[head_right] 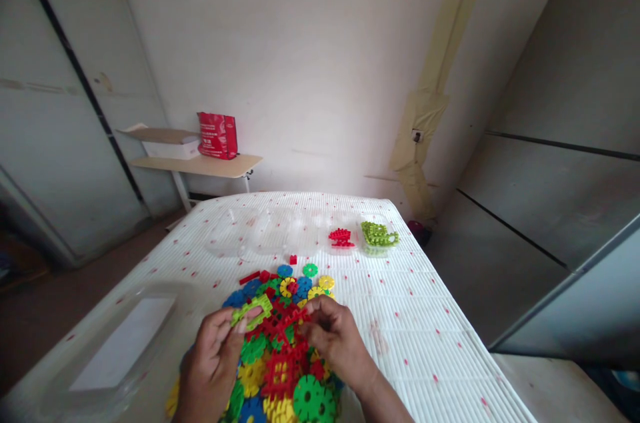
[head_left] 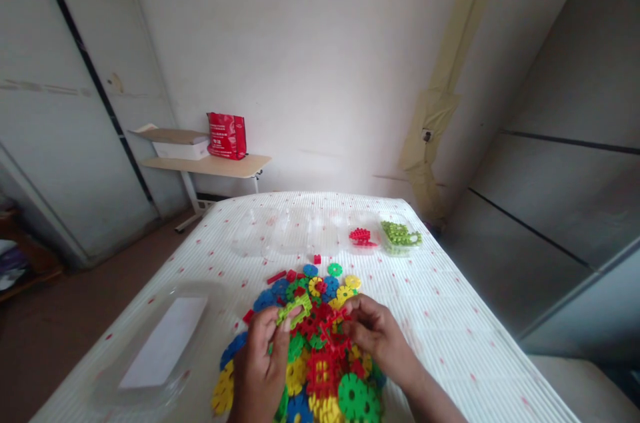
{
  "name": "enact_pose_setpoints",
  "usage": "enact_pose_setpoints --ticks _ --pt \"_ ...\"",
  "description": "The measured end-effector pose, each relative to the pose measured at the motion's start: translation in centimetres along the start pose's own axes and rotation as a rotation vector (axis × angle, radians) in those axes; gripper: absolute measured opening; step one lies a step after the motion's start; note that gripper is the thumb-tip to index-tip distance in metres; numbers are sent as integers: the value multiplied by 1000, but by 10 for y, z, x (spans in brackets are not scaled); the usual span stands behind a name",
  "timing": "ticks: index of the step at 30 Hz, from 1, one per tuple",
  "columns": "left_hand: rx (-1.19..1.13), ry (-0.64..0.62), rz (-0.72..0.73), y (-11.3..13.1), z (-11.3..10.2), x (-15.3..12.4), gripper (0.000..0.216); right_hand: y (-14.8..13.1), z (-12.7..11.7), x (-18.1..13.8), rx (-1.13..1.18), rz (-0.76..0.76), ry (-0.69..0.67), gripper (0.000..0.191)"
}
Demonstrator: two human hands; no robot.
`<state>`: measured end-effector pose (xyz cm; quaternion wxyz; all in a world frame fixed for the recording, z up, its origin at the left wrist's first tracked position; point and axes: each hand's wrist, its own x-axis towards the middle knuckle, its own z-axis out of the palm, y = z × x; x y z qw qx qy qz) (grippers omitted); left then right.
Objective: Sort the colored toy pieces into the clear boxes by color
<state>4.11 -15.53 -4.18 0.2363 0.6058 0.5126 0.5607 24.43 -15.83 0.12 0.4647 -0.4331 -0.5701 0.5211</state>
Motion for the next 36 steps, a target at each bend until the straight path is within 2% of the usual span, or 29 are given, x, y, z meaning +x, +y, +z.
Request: enact_pose_setpoints --ticks 4,12,25,36 --pt "-20 -35 15 -2 1 -1 17 4 -4 0 63 -30 86 18" --pt "28 -17 35 -1 0 2 16 18 -16 3 66 -19 230 19" --pt "41 -22 -14 -2 -3 1 19 17 -16 6 -37 34 295 34" --pt "14 -18 -17 -2 -2 1 19 16 -11 4 -8 20 253 34"
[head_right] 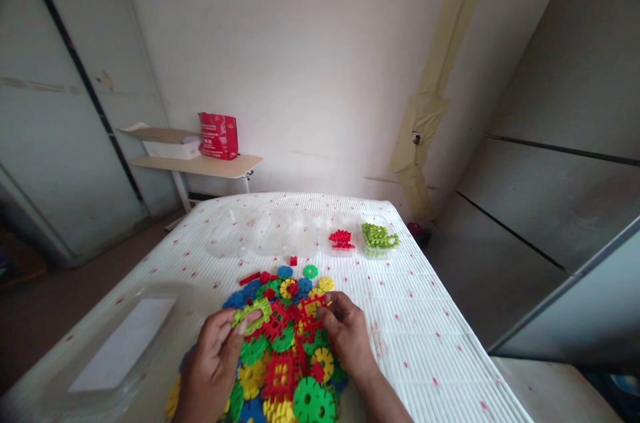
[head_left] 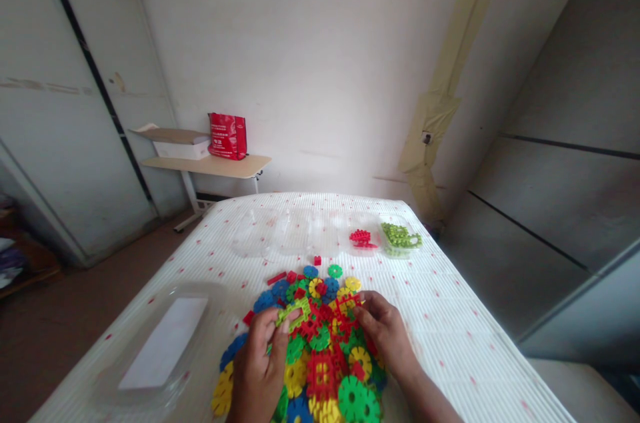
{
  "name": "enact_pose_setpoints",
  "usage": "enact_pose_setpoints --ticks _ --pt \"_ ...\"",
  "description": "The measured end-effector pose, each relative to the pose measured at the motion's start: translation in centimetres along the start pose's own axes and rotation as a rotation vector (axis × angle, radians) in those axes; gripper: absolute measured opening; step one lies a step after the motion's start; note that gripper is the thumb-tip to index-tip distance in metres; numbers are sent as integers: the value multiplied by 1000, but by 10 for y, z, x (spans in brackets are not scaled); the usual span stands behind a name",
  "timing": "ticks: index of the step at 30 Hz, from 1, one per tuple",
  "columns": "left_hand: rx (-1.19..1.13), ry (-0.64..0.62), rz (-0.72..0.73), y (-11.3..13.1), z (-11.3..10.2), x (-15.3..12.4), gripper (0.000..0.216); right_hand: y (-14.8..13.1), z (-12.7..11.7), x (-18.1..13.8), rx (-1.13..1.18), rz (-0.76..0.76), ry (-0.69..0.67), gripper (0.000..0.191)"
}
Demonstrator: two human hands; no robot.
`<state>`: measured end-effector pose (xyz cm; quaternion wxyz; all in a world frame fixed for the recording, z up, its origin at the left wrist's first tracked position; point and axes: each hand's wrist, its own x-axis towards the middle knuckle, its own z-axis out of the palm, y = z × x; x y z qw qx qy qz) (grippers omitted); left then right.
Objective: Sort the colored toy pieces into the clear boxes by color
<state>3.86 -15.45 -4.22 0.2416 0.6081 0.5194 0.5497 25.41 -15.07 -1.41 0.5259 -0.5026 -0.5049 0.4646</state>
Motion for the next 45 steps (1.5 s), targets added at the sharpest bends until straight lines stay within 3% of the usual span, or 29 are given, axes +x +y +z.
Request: enact_pose_setpoints --ticks 12,17,21,25,30,37,45 --pt "-2 -12 -13 -3 0 -1 19 6 2 1 -52 1 4 32" --pt "-8 -9 -14 -2 0 0 20 10 -5 3 -285 -141 32 29" --pt "-21 -6 -16 -3 -1 0 21 -4 -44 25 -588 -284 305 30" --pt "-45 4 -16 1 -1 1 25 -25 -107 61 -1008 -71 612 31" --pt "-73 96 -127 12 2 1 33 -34 -156 99 -1147 107 662 36" --pt "-49 68 -95 8 0 4 34 -27 -156 126 -1248 189 630 30" --pt "-55 30 -90 1 -2 3 30 -34 -141 140 -1270 70 595 23"
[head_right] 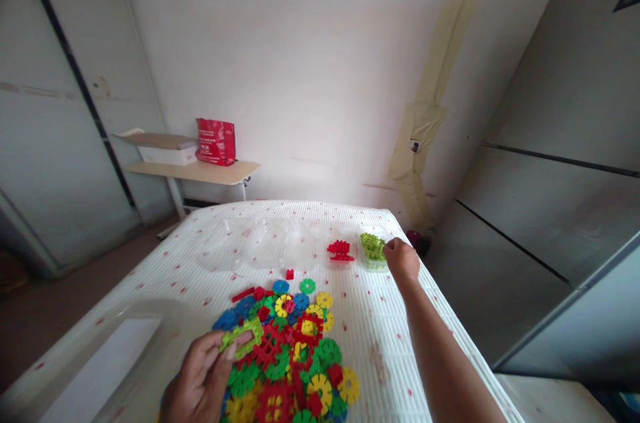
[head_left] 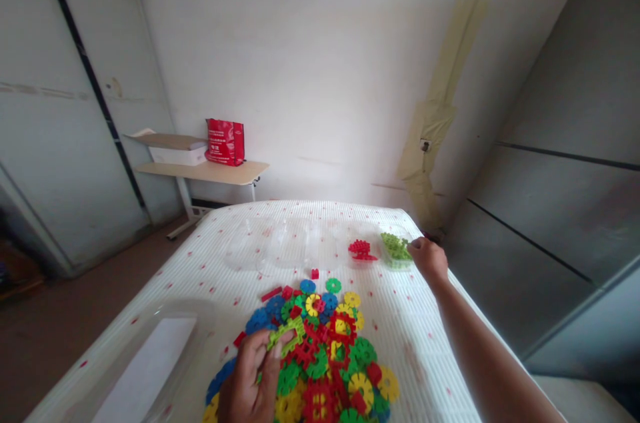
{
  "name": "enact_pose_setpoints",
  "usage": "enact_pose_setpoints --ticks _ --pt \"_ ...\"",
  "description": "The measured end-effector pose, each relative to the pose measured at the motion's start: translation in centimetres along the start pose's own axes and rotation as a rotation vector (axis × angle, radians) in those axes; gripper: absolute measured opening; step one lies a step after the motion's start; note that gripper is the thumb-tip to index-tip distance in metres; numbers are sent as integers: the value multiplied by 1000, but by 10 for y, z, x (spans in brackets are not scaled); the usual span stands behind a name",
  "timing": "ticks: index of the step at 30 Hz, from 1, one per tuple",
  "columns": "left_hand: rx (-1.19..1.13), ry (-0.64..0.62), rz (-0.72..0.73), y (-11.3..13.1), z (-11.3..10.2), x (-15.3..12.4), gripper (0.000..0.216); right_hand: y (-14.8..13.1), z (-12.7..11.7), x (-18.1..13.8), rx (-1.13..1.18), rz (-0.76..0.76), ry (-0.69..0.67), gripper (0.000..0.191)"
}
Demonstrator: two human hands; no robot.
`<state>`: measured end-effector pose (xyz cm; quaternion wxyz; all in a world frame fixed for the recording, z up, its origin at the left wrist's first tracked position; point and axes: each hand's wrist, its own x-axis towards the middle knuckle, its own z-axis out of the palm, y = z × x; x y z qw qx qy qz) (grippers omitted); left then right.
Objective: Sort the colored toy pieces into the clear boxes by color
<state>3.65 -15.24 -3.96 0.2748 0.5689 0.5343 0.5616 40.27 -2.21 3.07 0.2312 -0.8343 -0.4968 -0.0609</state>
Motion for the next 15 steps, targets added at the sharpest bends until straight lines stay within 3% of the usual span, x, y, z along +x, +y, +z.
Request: enact_pose_setpoints --ticks 9,15 --pt "-23 42 -28 5 2 -1 32 -16 -7 16 35 -92 121 20" --pt "-24 66 -55 9 2 -1 33 -23 0 23 10 -157 177 20"
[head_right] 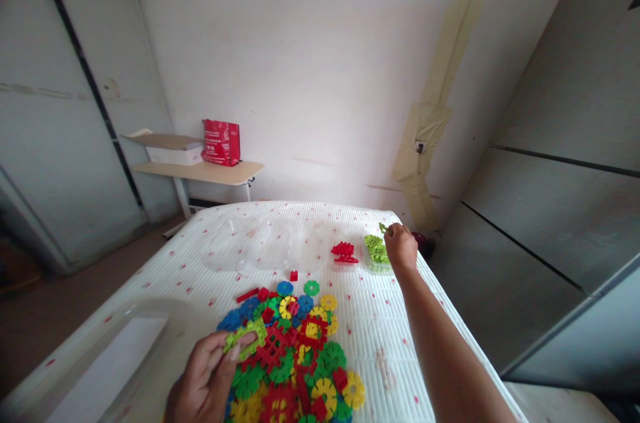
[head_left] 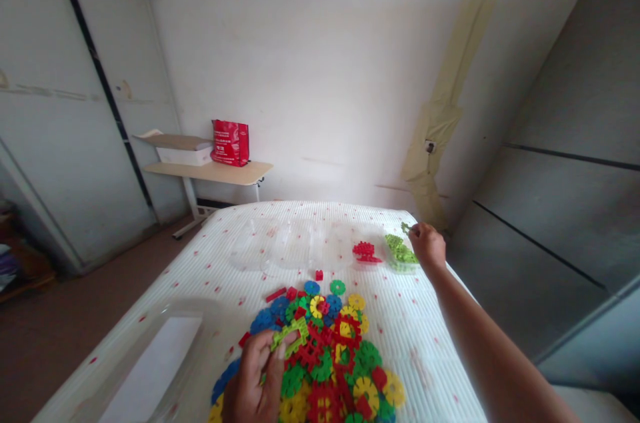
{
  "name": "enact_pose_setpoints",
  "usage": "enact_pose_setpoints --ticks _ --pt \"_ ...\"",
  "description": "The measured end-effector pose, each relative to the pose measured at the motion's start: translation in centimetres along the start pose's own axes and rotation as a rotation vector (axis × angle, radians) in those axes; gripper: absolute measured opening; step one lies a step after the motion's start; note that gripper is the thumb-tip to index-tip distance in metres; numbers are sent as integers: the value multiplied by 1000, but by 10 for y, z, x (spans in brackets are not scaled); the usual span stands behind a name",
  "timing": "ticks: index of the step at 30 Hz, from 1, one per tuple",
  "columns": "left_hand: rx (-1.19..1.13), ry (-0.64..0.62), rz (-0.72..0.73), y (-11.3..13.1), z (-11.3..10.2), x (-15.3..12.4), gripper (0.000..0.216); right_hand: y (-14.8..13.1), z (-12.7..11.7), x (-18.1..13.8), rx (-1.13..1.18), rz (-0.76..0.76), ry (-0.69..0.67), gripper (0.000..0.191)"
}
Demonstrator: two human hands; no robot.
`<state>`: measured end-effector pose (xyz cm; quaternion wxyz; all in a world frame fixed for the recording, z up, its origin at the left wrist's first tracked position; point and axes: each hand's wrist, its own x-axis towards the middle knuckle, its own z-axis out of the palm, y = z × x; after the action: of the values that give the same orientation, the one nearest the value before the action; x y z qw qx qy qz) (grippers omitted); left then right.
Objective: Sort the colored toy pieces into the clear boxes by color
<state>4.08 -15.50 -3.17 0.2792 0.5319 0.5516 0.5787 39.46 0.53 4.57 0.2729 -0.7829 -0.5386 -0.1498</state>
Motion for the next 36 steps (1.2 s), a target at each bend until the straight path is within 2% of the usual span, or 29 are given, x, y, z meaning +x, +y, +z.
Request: enact_pose_setpoints --ticks 4,9,12,15,17,20,23,26,31,36 --pt "8 -56 25 -5 -1 2 33 -1 2 -7 -5 -45 21 28" --pt "-7 -96 65 -13 -1 1 27 -1 -12 -35 28 -107 91 24" --pt "17 -115 77 -14 0 -1 24 -2 -20 -66 74 -182 111 23" --pt "1 -122 63 -12 2 -3 24 -6 -28 -108 249 -356 134 23" --pt "-29 -117 46 -10 4 -4 23 -12 -34 -139 394 -452 95 19" --pt "-48 -134 43 -9 6 -5 22 -28 -43 -176 551 -502 -4 13" --pt "-43 -180 60 -12 5 -6 21 -46 -50 -196 659 -491 -91 13" --pt "-34 -207 81 -16 4 -7 21 -59 -52 -202 730 -453 -130 14" --pt "-68 -240 83 -15 4 -6 20 -63 -55 -204 804 -364 -188 12" --pt "-50 -352 143 -4 5 -9 19 -68 -65 -209 942 -215 -415 14"
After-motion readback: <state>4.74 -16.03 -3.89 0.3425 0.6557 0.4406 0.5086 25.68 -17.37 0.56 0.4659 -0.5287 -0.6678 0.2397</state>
